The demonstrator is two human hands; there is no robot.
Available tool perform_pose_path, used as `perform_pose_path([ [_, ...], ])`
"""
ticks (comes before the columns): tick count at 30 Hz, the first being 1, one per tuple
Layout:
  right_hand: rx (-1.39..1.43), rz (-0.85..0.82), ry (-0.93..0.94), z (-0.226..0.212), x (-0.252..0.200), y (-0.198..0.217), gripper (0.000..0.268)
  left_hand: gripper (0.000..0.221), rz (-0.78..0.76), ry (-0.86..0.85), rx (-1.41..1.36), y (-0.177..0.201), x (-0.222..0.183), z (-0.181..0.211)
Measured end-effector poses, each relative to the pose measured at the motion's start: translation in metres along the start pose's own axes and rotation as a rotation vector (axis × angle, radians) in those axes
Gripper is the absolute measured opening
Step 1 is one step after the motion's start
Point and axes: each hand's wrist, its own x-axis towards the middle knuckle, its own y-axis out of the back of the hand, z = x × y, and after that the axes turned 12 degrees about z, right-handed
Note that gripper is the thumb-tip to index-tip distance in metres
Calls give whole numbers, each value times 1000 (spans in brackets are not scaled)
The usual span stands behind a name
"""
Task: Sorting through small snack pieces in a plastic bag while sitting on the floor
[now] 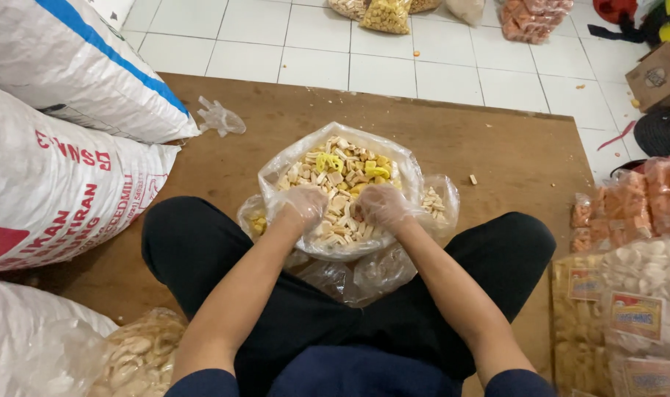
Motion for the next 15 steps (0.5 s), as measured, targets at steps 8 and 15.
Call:
perform_pose_path([
  [8,-631,19,216,98,72,28,20,13,89,22,-209,-61,12,-5],
  [15,-8,-1,28,-41,-11,-11,10,25,62,150,-360,-40,19,-14],
])
